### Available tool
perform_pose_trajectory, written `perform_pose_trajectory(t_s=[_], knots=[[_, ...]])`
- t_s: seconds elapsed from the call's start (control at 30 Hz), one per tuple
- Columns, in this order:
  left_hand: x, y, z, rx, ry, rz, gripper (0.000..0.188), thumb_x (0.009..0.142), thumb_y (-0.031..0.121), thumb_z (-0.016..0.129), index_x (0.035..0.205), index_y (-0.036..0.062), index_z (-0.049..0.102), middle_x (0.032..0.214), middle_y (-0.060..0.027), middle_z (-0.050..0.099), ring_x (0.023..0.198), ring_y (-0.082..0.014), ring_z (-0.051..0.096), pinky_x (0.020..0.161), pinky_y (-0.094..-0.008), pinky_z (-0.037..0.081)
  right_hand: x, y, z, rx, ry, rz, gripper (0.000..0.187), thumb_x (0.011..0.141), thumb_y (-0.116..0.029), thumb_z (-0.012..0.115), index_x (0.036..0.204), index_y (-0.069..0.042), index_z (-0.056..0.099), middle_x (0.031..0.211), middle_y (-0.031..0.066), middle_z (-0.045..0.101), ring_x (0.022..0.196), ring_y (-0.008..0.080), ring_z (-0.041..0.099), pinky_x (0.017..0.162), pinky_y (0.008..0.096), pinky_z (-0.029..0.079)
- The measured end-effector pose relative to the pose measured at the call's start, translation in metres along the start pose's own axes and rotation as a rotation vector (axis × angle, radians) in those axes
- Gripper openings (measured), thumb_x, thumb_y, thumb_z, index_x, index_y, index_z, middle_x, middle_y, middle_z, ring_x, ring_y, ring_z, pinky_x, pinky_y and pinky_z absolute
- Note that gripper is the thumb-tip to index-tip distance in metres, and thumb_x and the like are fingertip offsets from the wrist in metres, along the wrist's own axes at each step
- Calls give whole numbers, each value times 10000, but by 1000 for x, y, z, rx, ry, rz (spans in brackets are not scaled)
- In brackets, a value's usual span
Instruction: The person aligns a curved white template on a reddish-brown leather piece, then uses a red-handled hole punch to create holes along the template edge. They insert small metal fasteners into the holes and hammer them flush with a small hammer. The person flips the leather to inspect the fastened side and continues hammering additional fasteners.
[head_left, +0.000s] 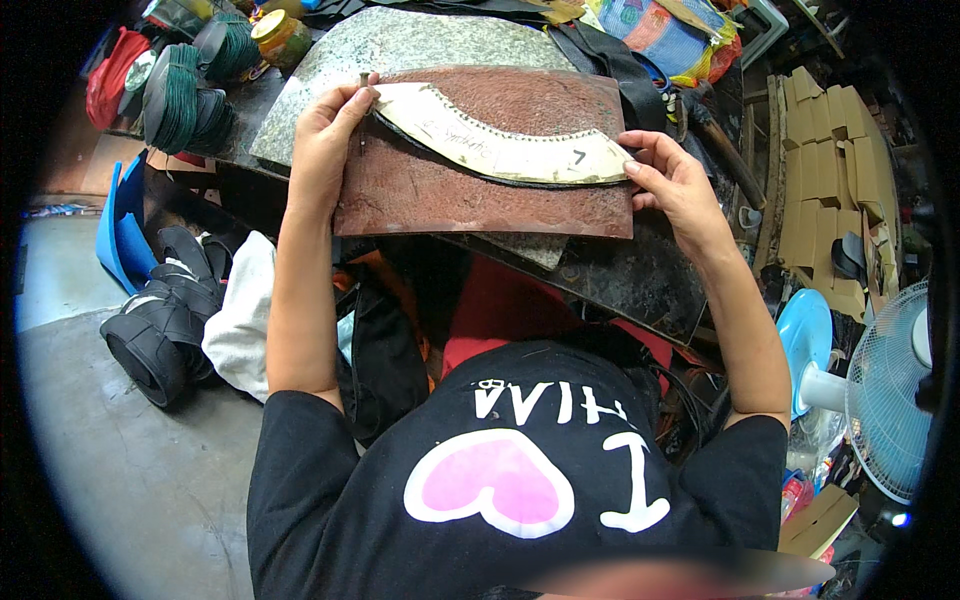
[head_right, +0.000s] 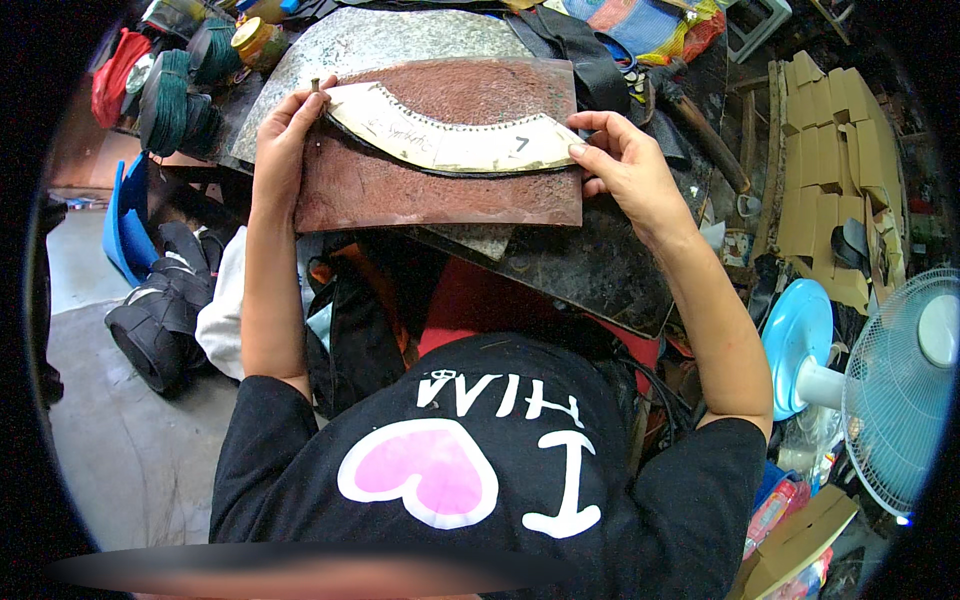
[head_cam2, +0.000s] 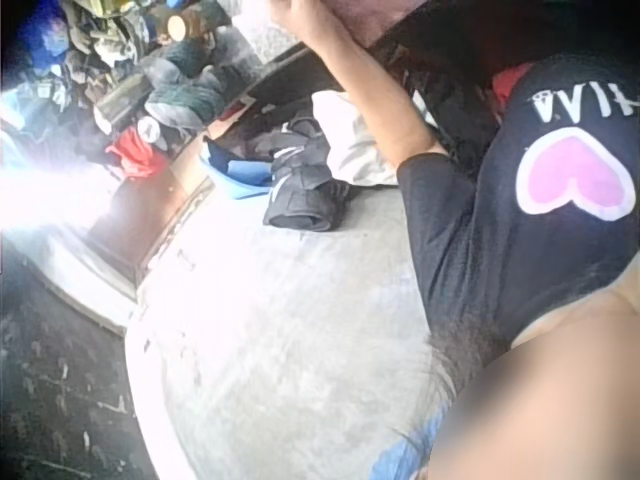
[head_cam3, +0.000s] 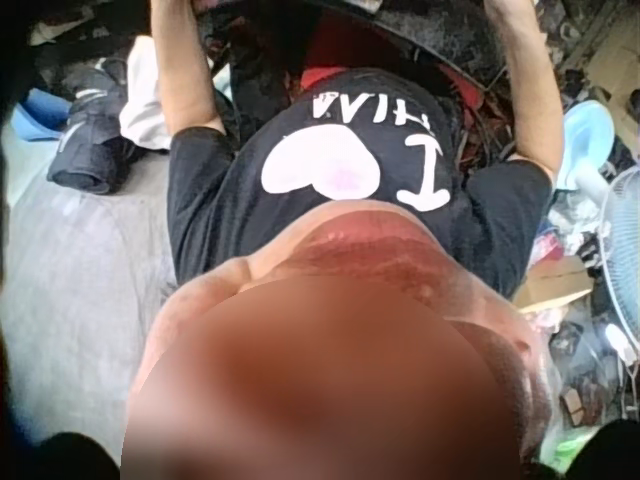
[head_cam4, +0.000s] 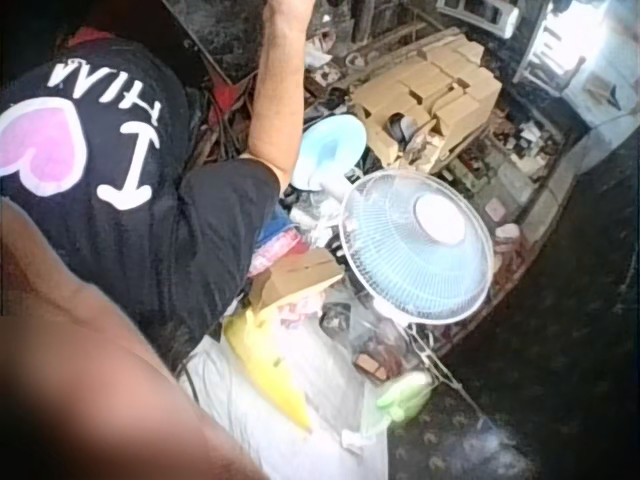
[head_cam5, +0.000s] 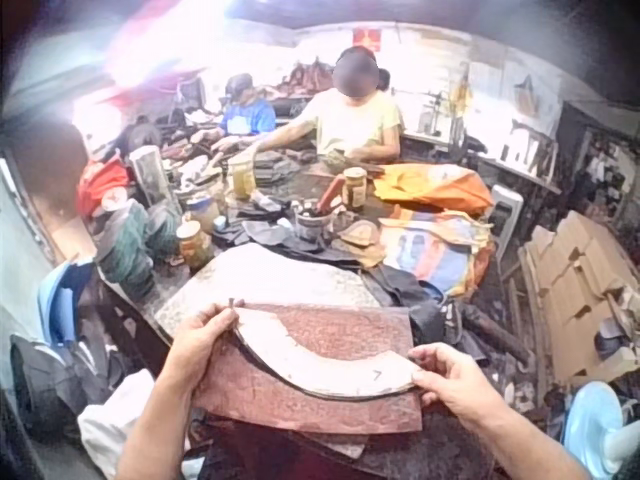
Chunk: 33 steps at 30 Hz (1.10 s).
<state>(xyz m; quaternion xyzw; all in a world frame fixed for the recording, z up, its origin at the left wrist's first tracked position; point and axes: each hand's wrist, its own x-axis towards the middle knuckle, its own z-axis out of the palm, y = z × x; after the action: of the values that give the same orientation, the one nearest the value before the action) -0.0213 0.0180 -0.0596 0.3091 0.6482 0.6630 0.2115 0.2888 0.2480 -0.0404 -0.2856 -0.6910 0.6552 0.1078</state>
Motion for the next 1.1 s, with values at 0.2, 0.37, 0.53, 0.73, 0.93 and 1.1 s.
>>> perform_pose_trajectory(t_s=[0.2, 0.37, 0.53, 0.73, 0.93, 1.1], knots=[[-34, 5, 6, -44, 132, -1, 288, 993, 171, 629, 1150, -68, 662, 1073, -51, 678, 967, -82, 593, 903, -213, 439, 19, 1, -11, -68, 3, -68, 353, 976, -166, 616, 1308, -58, 569, 1010, -12, 631, 863, 44, 573, 705, 191, 487], [-35, 14, 2, 140, 150, 21, 271, 976, 169, 654, 1111, -64, 675, 991, -42, 682, 899, -78, 600, 835, -218, 463, 17, -13, -9, -127, 3, -74, 345, 978, -127, 595, 1316, -59, 575, 951, -25, 615, 824, 33, 574, 700, 199, 502], [-22, 25, -2, 206, 41, 106, 268, 973, 198, 655, 1083, -43, 689, 955, -37, 681, 875, -85, 602, 802, -218, 464, -8, -21, -10, 43, -64, 97, 400, 929, -107, 602, 1319, -31, 555, 872, -33, 565, 645, 39, 563, 561, 167, 484], [5, 11, 4, 334, -26, 196, 286, 937, 252, 695, 1072, 0, 711, 948, -33, 691, 881, -95, 613, 816, -231, 471, -26, -10, -10, 55, -76, 263, 394, 979, -219, 600, 1319, -37, 523, 905, 25, 615, 683, 95, 626, 588, 215, 549], [22, -1, -5, 331, -78, 146, 282, 937, 261, 695, 1078, 18, 723, 948, -27, 699, 881, -97, 619, 829, -230, 477, -43, -1, 8, 218, -104, 311, 461, 1005, -242, 590, 1371, -36, 401, 976, 126, 648, 790, 195, 707, 653, 280, 611], [17, -2, -3, 293, -51, 157, 253, 956, 235, 671, 1073, 17, 721, 926, -12, 693, 868, -83, 610, 818, -227, 476, -29, 7, 6, 167, -78, 213, 405, 1017, -192, 565, 1355, -28, 412, 977, 116, 644, 776, 165, 690, 670, 268, 603]])
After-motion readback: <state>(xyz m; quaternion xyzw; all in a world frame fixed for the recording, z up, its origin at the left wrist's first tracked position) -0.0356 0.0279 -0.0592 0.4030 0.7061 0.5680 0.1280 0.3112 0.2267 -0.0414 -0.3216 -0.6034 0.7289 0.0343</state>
